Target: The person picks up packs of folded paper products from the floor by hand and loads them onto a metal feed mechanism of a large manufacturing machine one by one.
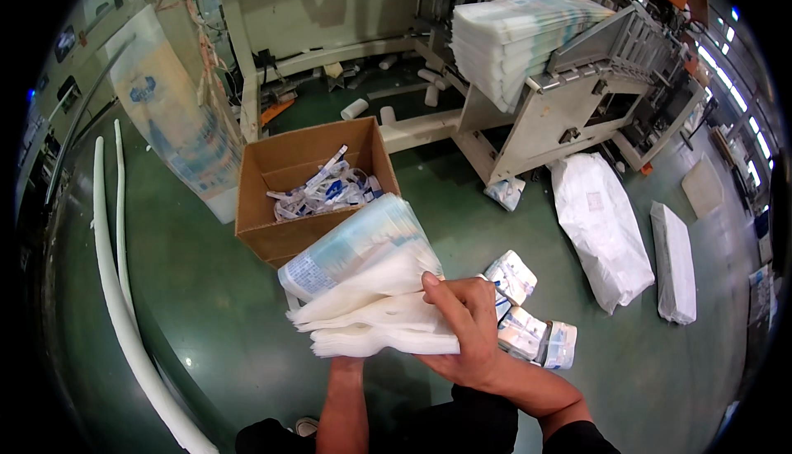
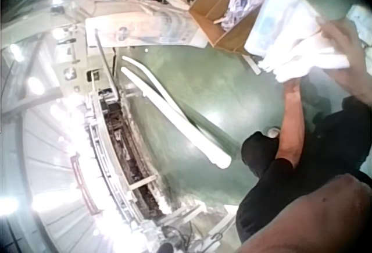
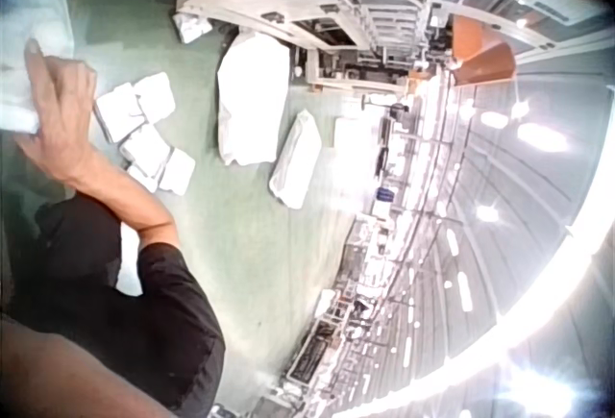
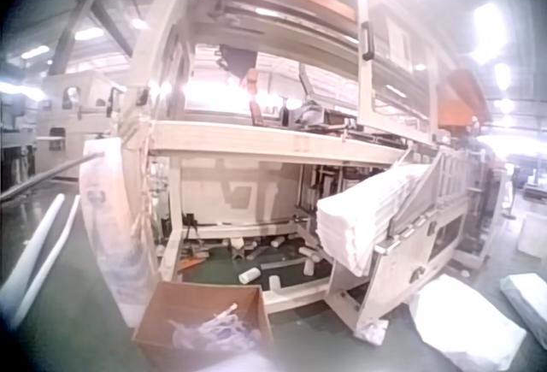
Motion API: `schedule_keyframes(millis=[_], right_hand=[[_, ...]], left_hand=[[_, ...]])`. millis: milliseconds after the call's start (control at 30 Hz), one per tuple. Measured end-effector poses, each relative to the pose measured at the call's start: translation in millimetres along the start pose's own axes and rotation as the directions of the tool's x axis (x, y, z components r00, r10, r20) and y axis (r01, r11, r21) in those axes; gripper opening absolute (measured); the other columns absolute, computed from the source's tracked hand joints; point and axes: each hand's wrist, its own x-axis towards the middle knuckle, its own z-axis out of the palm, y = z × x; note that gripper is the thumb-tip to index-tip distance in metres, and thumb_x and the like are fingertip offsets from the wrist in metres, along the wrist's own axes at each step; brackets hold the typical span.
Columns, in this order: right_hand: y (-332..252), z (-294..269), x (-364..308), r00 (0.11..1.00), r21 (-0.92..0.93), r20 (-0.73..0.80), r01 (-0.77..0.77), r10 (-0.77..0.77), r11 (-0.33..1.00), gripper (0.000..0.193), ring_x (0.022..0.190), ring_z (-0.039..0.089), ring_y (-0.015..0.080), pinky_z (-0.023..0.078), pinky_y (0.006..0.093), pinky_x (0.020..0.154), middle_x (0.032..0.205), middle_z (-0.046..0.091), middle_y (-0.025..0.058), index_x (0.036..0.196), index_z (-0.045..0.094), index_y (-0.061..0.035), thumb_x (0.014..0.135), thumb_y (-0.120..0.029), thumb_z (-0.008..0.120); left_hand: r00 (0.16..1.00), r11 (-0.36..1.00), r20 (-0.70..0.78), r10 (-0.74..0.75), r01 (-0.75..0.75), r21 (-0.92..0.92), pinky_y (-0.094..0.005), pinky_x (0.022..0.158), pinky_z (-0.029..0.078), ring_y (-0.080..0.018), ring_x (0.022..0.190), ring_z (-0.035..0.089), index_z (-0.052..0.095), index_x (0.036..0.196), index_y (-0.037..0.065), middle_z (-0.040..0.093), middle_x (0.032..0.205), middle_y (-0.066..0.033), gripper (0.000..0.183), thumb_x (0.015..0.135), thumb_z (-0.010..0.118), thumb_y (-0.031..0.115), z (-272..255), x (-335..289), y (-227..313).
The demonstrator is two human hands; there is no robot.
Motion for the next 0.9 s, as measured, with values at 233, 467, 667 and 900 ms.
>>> schedule_keyframes(millis=[233, 467, 667, 900], right_hand=[[-6, 1, -3, 0.997, 0.066, -0.079, 0.013, -0.008, 0.998, 0.052, 0.085, 0.055, 0.0228, 0.039, 0.0336, 0.076, 0.098, 0.06, 0.0067, 0.107, 0.06, -0.0076, 0.061, -0.016, 0.081], [3, -4, -7, 0.99, 0.221, 0.057, 0.114, -0.13, 0.968, 0.049, 0.092, 0.055, 0.0277, 0.04, 0.0366, 0.081, 0.113, 0.062, 0.0122, 0.1, 0.048, -0.0102, 0.063, -0.01, 0.081], [-3, -9, -9, 0.994, 0.274, 0.083, 0.043, -0.069, 0.961, 0.047, 0.09, 0.056, 0.0262, 0.041, 0.0361, 0.08, 0.103, 0.062, 0.0101, 0.101, 0.053, -0.008, 0.063, -0.008, 0.08], [8, -26, 14, 0.893, 0.347, 0.442, -0.261, 0.089, 0.901, 0.034, 0.088, 0.055, 0.0252, 0.045, 0.0318, 0.075, 0.093, 0.054, 0.0083, 0.091, 0.06, -0.0053, 0.061, -0.004, 0.076]], left_hand=[[1.0, 1.0, -0.006, -0.025, 0.025, -0.009, -0.0372, 0.106, 0.036, -0.023, 0.125, 0.044, 0.032, 0.141, 0.003, 0.044, 0.137, -0.0129, 0.065, 0.087, 0.062, 0.022, -3, -2, 3], [0.998, 0.998, -0.013, -0.067, 0.067, -0.023, -0.037, 0.106, 0.037, -0.0226, 0.124, 0.045, 0.032, 0.14, 0.003, 0.046, 0.136, -0.0129, 0.066, 0.085, 0.064, 0.02, -5, -5, 2], [0.993, 0.992, -0.009, -0.12, 0.119, -0.041, -0.0369, 0.105, 0.038, -0.0223, 0.123, 0.047, 0.033, 0.14, 0.003, 0.047, 0.134, -0.0128, 0.067, 0.083, 0.066, 0.018, -5, -5, 1], [0.983, 0.981, 0.002, -0.182, 0.182, -0.074, -0.0367, 0.104, 0.039, -0.0219, 0.122, 0.048, 0.034, 0.139, 0.002, 0.049, 0.133, -0.0128, 0.069, 0.081, 0.068, 0.016, -5, -8, -3]])
